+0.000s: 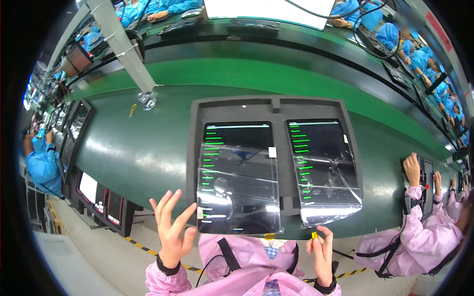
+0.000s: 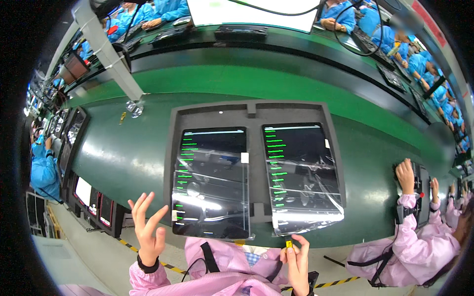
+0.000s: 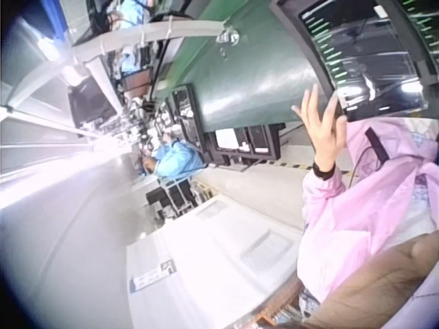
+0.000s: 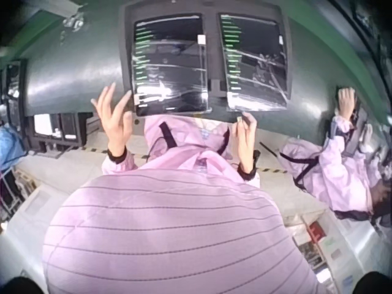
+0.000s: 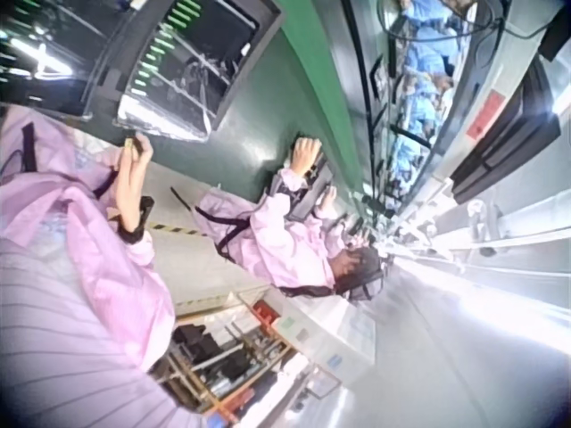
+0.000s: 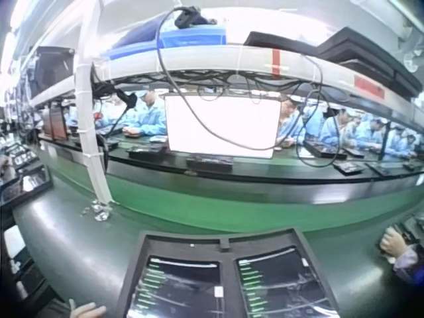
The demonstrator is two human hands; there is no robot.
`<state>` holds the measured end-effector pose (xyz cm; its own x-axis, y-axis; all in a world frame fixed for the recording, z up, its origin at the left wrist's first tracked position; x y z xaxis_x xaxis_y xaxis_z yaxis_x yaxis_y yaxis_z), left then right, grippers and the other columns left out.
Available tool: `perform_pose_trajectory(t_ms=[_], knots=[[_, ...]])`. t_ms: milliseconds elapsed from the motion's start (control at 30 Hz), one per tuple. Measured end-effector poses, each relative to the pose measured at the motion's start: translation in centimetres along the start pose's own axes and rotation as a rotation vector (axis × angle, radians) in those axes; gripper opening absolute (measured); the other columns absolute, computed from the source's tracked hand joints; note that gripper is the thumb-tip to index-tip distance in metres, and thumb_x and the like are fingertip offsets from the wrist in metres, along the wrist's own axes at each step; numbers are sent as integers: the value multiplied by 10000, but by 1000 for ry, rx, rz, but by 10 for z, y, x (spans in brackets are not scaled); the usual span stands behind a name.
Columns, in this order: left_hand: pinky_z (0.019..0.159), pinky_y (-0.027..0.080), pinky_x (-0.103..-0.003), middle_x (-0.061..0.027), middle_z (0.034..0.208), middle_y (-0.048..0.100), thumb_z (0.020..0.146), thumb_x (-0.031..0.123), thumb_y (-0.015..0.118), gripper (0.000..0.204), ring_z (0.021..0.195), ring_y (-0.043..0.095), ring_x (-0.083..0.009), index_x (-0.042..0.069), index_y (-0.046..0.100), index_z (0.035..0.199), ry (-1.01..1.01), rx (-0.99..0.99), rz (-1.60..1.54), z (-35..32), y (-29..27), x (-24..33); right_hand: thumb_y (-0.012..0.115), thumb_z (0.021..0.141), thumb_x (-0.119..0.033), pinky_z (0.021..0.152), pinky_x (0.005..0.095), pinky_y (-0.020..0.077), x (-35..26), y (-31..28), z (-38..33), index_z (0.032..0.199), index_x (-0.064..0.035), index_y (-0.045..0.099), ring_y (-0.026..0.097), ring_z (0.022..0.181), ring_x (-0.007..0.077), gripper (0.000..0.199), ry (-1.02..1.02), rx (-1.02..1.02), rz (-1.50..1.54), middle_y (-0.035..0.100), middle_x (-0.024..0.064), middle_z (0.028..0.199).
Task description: Testing and inspecting electronic panels or tablet screens on a factory assembly line.
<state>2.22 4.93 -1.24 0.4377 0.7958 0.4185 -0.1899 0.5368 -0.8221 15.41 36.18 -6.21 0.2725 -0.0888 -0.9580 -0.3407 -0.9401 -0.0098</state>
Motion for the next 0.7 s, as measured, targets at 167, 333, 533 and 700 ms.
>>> perform_pose_trajectory(t_ms=[167, 333, 533, 700], knots=[[1135, 108, -529, -172, 1293, 527, 898, 378, 445, 403, 1283, 392, -336, 111, 722, 1016, 56, 29, -25, -14, 8, 11, 428, 993, -193, 713, 263, 453, -7, -36, 4, 1116, 40, 506, 592, 759, 141, 275, -26, 164, -130, 675, 151, 856], [1117, 130, -575, -205, 1253, 534, 933, 374, 354, 468, 1252, 408, -385, 82, 717, 967, 231, 32, -26, -20, 21, 31, 447, 979, -168, 636, 249, 435, -15, -76, 10, 868, 5, 579, 617, 681, 134, 244, -44, 401, -136, 673, 126, 831], [1111, 122, -604, -176, 1231, 539, 932, 382, 357, 448, 1236, 412, -358, 123, 723, 937, 296, -25, -103, -25, 31, 51, 454, 971, -193, 566, 231, 398, -5, -87, 28, 802, -41, 556, 598, 635, 119, 249, -183, 492, 30, 609, 51, 702], [1116, 124, -594, -169, 1217, 545, 933, 390, 368, 445, 1233, 410, -346, 130, 728, 906, 343, -36, -131, -25, 33, 63, 449, 971, -195, 574, 230, 393, 0, -84, 33, 792, -41, 569, 596, 632, 118, 265, -178, 459, -1, 620, 59, 679]])
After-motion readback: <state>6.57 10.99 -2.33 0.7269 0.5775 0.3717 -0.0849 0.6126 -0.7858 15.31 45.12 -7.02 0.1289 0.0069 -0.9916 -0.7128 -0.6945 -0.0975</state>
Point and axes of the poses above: each hand's wrist, its own z-axis towards the middle knuckle, its own y-axis out of the palm, x = y × z, the point moved 1 cm from there along z, towards the middle knuckle
